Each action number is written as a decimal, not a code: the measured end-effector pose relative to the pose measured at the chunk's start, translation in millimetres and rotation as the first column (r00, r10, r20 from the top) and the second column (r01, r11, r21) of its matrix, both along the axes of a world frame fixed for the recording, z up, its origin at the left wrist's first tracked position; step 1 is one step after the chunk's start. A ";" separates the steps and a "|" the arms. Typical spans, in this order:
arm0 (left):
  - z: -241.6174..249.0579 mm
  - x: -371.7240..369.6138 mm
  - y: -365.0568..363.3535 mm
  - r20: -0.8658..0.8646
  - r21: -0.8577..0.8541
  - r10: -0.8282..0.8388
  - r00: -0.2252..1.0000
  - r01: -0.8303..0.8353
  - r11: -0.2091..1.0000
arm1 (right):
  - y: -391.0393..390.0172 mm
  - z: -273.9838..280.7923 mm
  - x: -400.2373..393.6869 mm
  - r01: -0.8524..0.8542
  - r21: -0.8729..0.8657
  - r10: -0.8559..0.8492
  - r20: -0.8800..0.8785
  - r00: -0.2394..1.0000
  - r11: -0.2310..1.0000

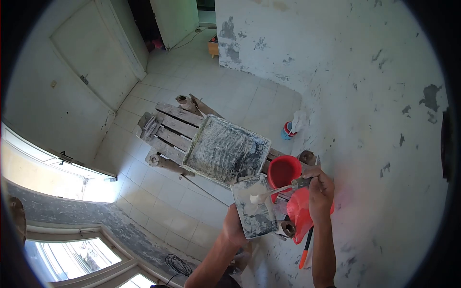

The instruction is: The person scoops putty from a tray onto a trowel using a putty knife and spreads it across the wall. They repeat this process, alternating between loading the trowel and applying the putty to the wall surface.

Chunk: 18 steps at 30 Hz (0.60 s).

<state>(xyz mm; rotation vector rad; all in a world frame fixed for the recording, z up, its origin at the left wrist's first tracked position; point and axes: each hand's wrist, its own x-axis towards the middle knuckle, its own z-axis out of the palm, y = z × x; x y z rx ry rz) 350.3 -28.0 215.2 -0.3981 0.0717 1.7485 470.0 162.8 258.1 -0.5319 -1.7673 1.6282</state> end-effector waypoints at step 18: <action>184.9 62.0 -68.7 -0.069 0.109 -0.277 0.958 0.283 0.953 | -114.4 109.6 154.8 0.302 0.387 -0.293 -0.084 0.952 0.871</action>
